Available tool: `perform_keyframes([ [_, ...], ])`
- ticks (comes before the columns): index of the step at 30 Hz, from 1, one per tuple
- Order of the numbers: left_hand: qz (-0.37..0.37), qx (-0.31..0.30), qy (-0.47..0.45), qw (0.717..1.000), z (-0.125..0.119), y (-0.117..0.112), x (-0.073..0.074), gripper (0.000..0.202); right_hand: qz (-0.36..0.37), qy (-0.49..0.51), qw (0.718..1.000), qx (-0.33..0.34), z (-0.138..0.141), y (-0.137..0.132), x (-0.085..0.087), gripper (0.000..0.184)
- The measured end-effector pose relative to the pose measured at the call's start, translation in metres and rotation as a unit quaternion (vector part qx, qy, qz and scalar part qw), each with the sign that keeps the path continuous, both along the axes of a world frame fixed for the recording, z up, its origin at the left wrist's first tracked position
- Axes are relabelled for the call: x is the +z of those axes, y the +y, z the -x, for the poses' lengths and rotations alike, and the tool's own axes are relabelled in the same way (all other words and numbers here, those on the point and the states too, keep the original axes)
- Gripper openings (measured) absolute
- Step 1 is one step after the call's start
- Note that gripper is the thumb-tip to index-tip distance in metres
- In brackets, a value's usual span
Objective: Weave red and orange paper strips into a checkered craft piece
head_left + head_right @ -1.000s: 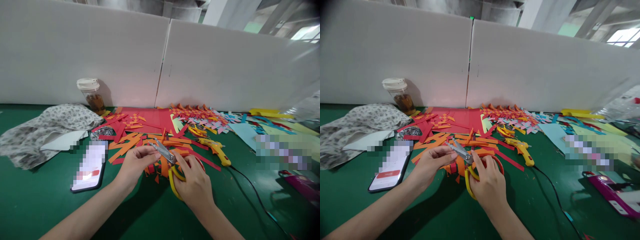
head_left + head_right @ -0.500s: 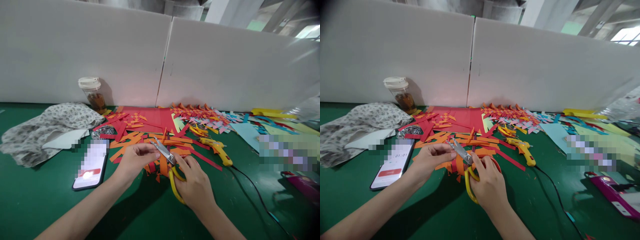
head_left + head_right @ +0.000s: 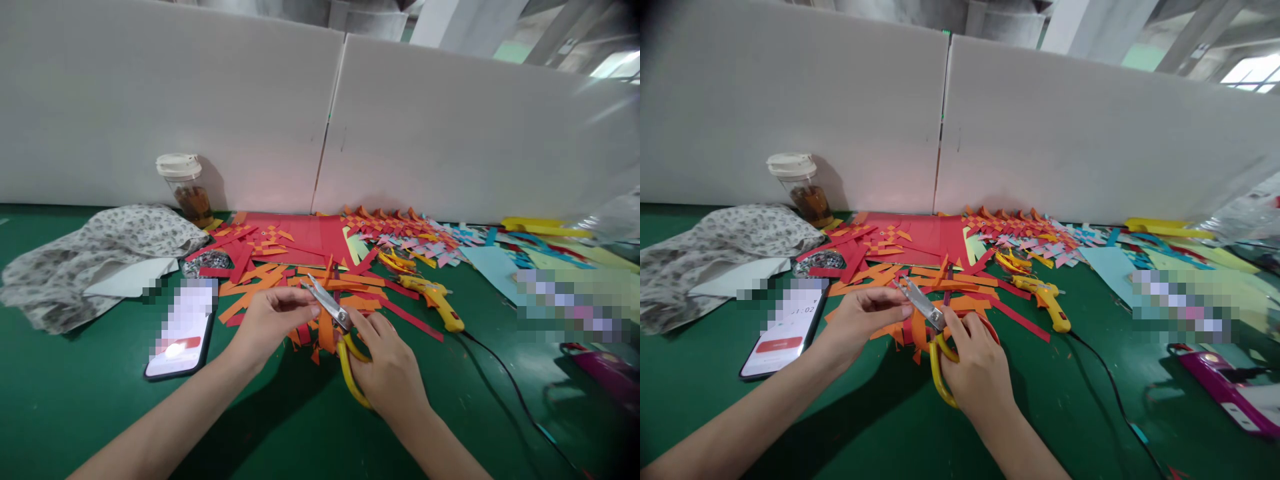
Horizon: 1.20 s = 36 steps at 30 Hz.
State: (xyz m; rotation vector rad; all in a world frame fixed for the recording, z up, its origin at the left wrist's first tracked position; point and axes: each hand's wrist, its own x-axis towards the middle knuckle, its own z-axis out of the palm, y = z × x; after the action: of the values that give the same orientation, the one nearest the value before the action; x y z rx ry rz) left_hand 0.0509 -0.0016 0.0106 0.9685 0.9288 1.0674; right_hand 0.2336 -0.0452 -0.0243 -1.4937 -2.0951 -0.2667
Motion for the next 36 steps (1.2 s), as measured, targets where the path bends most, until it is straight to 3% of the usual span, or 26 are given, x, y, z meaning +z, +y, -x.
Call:
perform_keyframes([
  [5,0.018,0.005,-0.013,1.000,0.0002,-0.0001,-0.0014,0.019,0.018,0.066,0.998,-0.008,0.0014,0.0043,0.0001,0.033],
  [8,0.025,0.015,-0.033,0.999,0.0004,0.0011,-0.0021,0.022,0.010,0.096,0.994,-0.045,0.0015,0.0066,0.0024,0.036],
  [11,0.031,0.028,-0.047,0.998,0.0001,0.0026,-0.0028,0.021,-0.029,0.077,0.994,-0.074,0.0007,0.0060,0.0049,0.045],
  [15,0.043,0.038,-0.055,0.997,-0.0005,0.0041,-0.0042,0.016,-0.077,0.024,0.995,-0.062,0.0003,0.0035,0.0055,0.045],
  [26,0.048,0.008,-0.067,0.997,-0.0022,0.0041,-0.0055,0.015,-0.091,-0.033,0.994,-0.057,-0.0022,0.0036,0.0018,0.044],
  [36,0.058,0.002,-0.045,0.997,-0.0022,0.0014,-0.0024,0.017,-0.149,-0.076,0.984,-0.060,-0.0019,0.0018,0.0082,0.043],
])
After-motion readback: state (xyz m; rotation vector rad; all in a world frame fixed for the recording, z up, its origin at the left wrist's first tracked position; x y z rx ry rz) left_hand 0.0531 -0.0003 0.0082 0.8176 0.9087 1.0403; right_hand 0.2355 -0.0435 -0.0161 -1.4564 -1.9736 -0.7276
